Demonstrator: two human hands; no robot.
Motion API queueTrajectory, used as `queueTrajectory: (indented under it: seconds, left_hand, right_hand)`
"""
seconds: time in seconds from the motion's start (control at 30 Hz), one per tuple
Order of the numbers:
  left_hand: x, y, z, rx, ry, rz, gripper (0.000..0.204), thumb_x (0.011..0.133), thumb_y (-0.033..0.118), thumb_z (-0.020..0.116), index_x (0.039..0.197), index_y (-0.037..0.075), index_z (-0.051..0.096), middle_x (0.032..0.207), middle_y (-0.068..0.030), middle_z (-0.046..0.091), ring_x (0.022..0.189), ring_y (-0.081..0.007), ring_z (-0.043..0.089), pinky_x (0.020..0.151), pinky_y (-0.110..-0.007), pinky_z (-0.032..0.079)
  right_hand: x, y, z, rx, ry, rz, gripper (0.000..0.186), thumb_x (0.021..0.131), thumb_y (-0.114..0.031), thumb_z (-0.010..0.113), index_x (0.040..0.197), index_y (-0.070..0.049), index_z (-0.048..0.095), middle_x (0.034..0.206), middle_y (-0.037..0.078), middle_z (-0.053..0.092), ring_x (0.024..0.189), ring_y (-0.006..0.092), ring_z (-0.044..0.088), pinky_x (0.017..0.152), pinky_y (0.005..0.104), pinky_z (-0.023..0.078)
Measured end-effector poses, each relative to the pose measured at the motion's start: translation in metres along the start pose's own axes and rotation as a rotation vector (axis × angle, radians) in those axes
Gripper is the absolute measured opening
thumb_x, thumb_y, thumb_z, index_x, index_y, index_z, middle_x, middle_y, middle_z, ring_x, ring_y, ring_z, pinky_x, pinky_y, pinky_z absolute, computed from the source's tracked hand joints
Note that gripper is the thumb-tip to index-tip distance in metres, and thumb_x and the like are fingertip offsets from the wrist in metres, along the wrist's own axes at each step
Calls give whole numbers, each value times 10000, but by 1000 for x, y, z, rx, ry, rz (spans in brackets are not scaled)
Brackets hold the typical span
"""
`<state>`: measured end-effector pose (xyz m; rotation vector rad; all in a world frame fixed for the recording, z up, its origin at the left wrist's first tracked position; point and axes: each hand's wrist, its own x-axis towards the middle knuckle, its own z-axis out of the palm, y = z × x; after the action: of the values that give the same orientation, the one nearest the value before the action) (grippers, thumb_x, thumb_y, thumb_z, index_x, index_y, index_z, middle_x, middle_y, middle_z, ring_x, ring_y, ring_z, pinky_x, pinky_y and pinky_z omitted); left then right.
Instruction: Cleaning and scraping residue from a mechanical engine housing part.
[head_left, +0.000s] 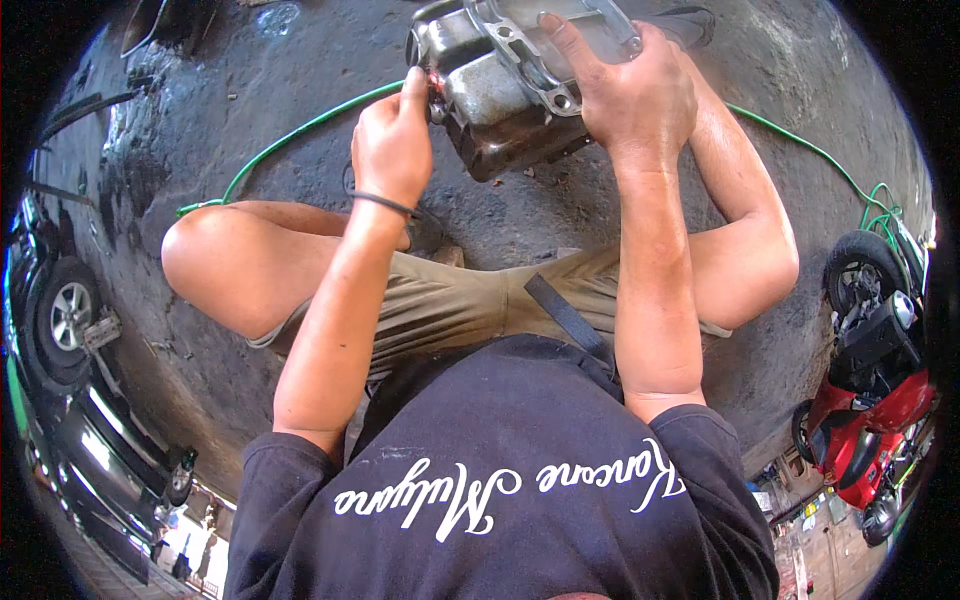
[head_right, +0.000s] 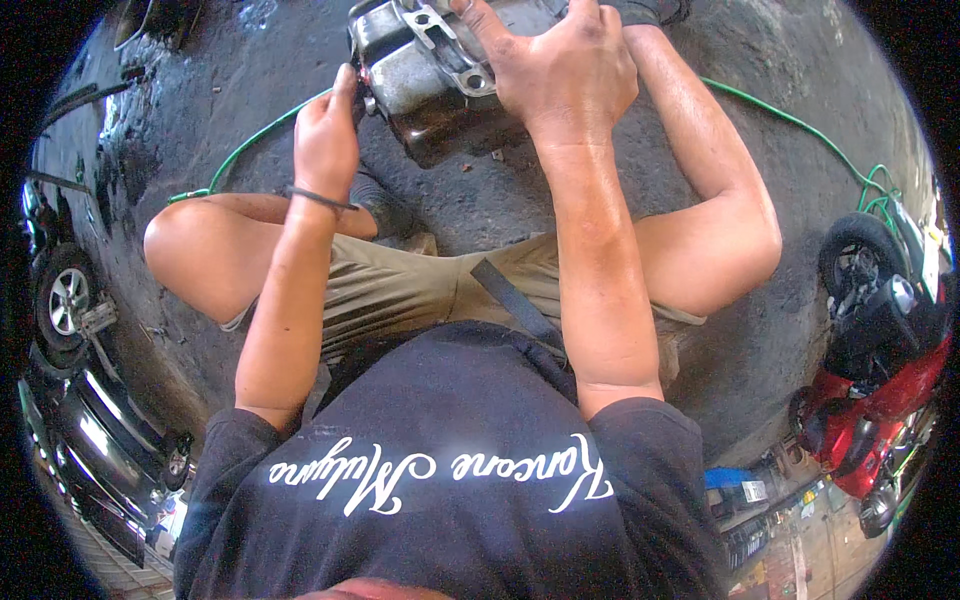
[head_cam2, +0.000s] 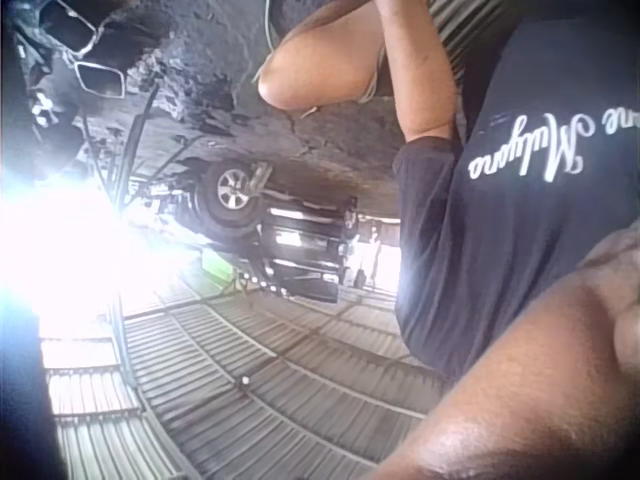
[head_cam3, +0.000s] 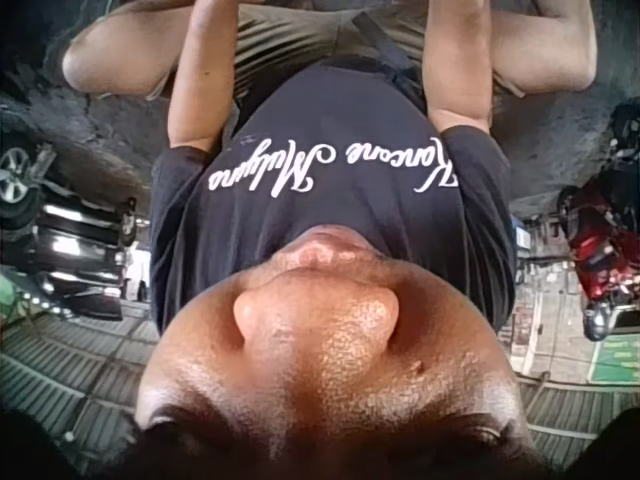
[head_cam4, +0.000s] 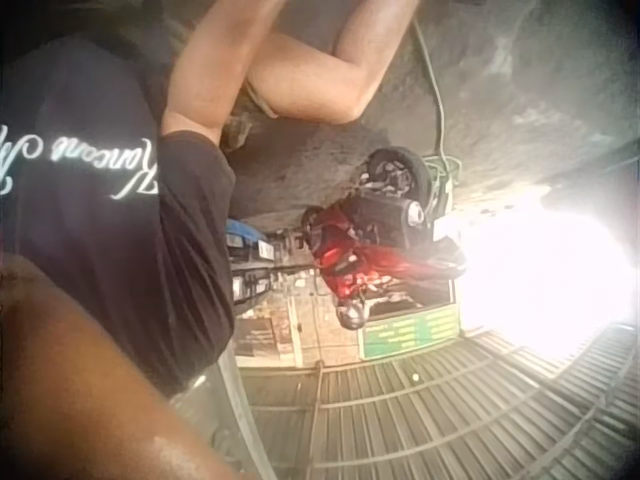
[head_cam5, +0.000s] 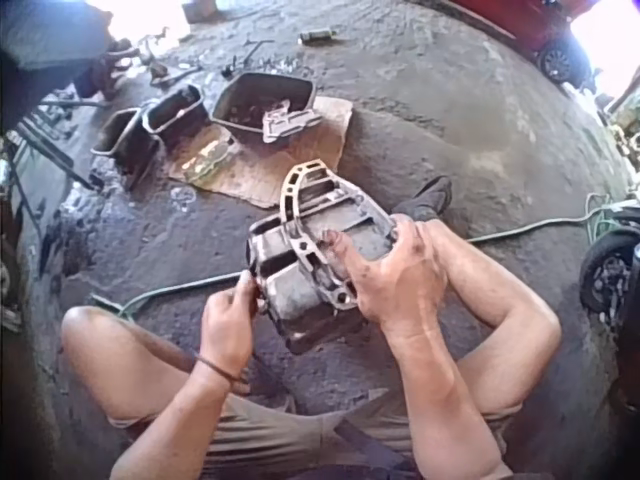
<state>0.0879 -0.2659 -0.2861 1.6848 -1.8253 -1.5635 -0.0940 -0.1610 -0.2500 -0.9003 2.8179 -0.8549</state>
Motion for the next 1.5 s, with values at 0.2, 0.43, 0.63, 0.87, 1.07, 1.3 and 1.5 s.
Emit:
queueTrajectory:
  seconds: [0.2, 0.43, 0.63, 0.87, 1.07, 1.3, 1.5]
  left_hand:
    - [-22, -23, 6, 136, 308, 649, 195, 988, 174, 508, 980, -17, 541, 892, -156, 563, 789, -314, 546, 722, -376, 439]
    - [1, -34, 7, 192, 354, 863, 200, 1002, 157, 474, 920, -15, 537, 771, -150, 426, 681, -309, 435, 669, -361, 408]
    - [-4, -10, 15, 165, 320, 419, 358, 979, 325, 507, 783, 39, 595, 735, -203, 584, 696, -438, 559, 590, -461, 414]
    - [2, -16, 19, 179, 265, 925, 159, 933, 179, 584, 959, 25, 557, 924, -181, 549, 831, -416, 561, 696, -463, 456]
    - [11, -12, 21, 264, 332, 1093, 140, 897, 166, 626, 939, 43, 573, 906, -145, 543, 833, -360, 555, 707, -429, 469]
    - [6, 7, 14, 291, 77, 1085, 168, 863, 8, 550, 1025, -16, 517, 934, -231, 498, 828, -419, 513, 732, -482, 436]
    - [6, -5, 27, 290, 268, 901, 223, 938, 271, 583, 877, 56, 588, 822, -116, 570, 798, -345, 585, 680, -422, 474]
  right_hand:
    - [-4, -26, -7, -8, -4, 60, 800, 723, -710, 666, 1104, -10, 602, 1065, 175, 613, 1033, 379, 585, 899, 467, 461]
    - [-5, -23, -3, -22, 15, 12, 774, 757, -668, 663, 1112, 16, 590, 1080, 202, 618, 1058, 375, 583, 902, 462, 464]
    - [0, -18, -7, -40, 34, 82, 745, 766, -657, 668, 1062, 26, 622, 1057, 240, 645, 1032, 403, 604, 901, 463, 468]
    - [15, 31, 0, -346, 20, -435, 924, 695, -771, 655, 1159, 29, 648, 1038, 224, 690, 1003, 371, 658, 889, 420, 495]
    - [20, 38, -2, 0, -57, 102, 843, 737, -741, 634, 1110, 13, 685, 1047, 203, 697, 1028, 348, 650, 937, 392, 467]
    - [23, 63, -5, -337, -45, -547, 776, 776, -697, 641, 1106, 4, 690, 1056, 207, 685, 1031, 333, 646, 932, 384, 470]
    - [23, 45, -1, -18, -84, -92, 853, 733, -725, 655, 1095, 47, 682, 1074, 225, 685, 1051, 340, 639, 956, 381, 452]
